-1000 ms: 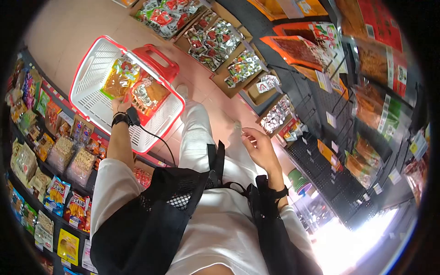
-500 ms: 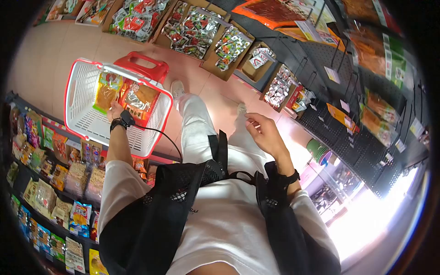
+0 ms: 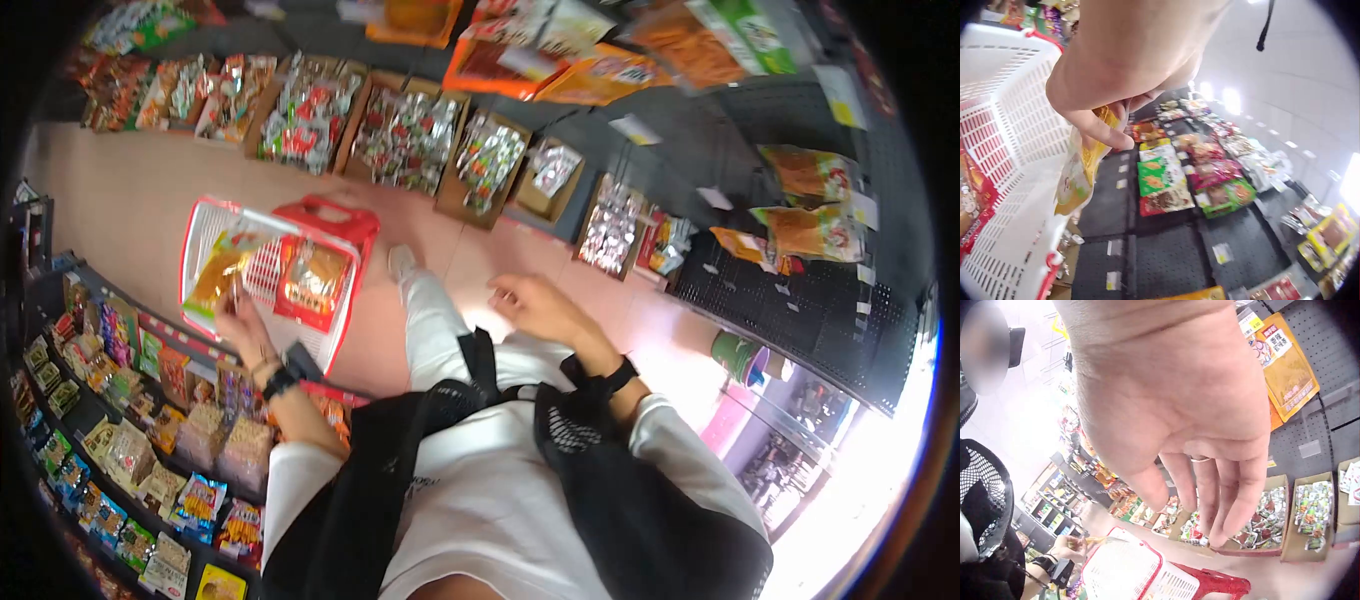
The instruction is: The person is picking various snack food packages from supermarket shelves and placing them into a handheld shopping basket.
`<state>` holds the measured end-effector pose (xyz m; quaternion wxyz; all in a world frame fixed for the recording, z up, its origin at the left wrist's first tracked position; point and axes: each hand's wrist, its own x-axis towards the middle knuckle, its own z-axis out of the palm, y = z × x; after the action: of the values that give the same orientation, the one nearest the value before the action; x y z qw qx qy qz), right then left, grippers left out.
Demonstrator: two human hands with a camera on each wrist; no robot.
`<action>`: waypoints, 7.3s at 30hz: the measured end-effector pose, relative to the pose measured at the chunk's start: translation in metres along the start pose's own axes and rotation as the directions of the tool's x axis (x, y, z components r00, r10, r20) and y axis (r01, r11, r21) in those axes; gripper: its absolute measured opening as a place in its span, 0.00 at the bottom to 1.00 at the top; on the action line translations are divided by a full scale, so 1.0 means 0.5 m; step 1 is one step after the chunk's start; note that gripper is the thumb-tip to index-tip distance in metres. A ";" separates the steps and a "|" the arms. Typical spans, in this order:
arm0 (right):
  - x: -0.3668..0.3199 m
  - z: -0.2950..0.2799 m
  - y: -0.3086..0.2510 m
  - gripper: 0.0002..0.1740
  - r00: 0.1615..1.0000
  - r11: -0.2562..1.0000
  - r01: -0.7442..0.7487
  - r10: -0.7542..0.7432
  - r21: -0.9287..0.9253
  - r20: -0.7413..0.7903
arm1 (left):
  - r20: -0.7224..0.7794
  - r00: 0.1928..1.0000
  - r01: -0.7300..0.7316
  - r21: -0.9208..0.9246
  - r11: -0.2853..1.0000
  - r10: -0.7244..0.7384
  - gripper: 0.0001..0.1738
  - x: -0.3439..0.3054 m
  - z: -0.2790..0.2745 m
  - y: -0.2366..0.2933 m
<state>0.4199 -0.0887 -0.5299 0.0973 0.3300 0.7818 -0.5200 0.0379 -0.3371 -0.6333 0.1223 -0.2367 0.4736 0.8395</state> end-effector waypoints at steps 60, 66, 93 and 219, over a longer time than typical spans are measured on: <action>-0.524 -0.811 0.443 0.27 -0.298 0.832 0.553 0.147 -0.045 -0.943 | 0.514 -0.777 -0.617 -0.739 0.272 -0.365 0.12 -1.551 0.971 -0.536; -0.517 -0.816 0.459 0.27 -0.296 0.834 0.551 0.190 -0.005 -0.936 | 0.518 -0.769 -0.620 -0.746 0.243 -0.375 0.11 -1.552 0.956 -0.530; -0.482 -0.838 0.485 0.28 -0.552 0.994 -0.062 -0.105 -0.085 -0.827 | 0.577 -0.756 -0.612 -0.790 0.023 -0.309 0.15 -1.561 0.926 -0.530; -0.453 -0.403 0.432 0.24 0.796 0.732 0.498 -0.173 0.466 -0.579 | 0.413 -0.606 -0.770 -0.091 0.632 -0.680 0.05 -1.127 0.548 -0.416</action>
<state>0.7649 0.0461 -0.4910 -0.3161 0.3131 0.6224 -0.6440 0.5336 0.0158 -0.3771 0.4281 0.8153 0.3473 0.1770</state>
